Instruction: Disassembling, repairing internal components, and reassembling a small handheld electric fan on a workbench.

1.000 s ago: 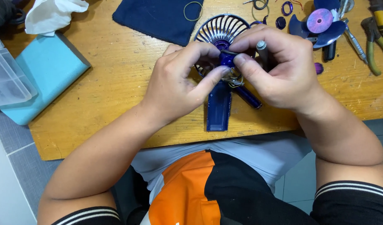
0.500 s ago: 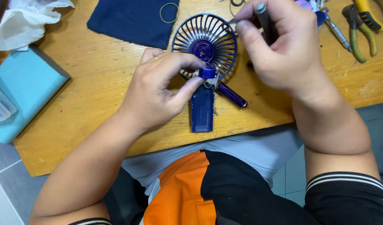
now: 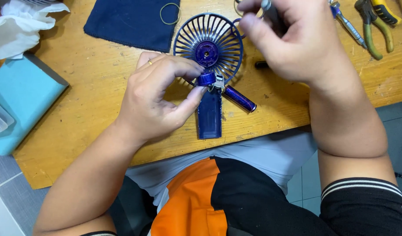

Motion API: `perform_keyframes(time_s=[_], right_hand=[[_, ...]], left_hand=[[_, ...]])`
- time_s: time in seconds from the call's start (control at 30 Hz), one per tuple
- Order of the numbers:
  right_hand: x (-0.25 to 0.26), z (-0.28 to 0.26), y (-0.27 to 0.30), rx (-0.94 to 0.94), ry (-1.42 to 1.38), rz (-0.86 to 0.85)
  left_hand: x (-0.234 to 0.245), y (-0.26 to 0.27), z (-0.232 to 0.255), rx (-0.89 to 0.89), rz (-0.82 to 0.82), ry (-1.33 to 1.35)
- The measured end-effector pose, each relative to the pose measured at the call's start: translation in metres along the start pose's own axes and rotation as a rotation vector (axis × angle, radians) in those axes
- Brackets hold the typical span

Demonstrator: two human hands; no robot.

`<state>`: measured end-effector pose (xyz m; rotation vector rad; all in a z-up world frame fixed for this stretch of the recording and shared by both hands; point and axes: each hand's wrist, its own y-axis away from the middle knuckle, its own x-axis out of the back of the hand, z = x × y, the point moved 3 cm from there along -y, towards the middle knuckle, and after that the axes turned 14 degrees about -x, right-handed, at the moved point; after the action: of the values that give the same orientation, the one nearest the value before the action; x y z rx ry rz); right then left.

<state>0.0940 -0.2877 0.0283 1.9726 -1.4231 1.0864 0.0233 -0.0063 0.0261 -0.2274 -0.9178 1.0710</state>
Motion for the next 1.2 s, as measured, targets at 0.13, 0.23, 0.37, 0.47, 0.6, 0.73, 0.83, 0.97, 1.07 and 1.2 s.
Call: perform_keyframes(time_s=[0.13,0.23,0.37,0.47,0.6,0.73,0.83,0.97,1.07,1.2], right_hand=[[-0.001,-0.045,-0.002,0.189,-0.294,-0.411],[-0.014,-0.046,0.004,0.287,-0.284,-0.355],[-0.01,-0.043,0.003,0.281,-0.301,-0.374],[-0.005,-0.046,0.006,0.292,-0.299,-0.365],[0.006,-0.042,0.009,0.182,-0.396,-0.36],[0.017,-0.031,0.013,0.039,-0.509,-0.326],[0.018,-0.011,0.015,-0.039,-0.384,-0.222],[0.015,-0.001,0.011,0.028,-0.186,-0.069],[0.012,0.004,0.007,-0.176,-0.033,-0.034],[0.0,-0.005,-0.001,-0.229,0.112,-0.17]], left_hand=[[-0.002,-0.002,0.003,-0.002,0.051,0.0],[-0.005,-0.003,0.002,-0.033,0.024,-0.019],[-0.006,-0.002,0.0,-0.033,0.017,-0.015],[-0.004,-0.004,-0.001,-0.024,0.03,0.029],[-0.008,0.005,-0.015,0.083,-0.141,-0.189],[-0.01,0.009,-0.026,0.193,-0.234,-0.292],[-0.007,0.009,-0.026,0.194,-0.244,-0.343],[-0.004,0.014,-0.03,0.176,-0.262,-0.439],[-0.002,0.019,-0.033,0.284,-0.226,-0.492],[0.004,0.022,-0.035,0.376,-0.171,-0.488]])
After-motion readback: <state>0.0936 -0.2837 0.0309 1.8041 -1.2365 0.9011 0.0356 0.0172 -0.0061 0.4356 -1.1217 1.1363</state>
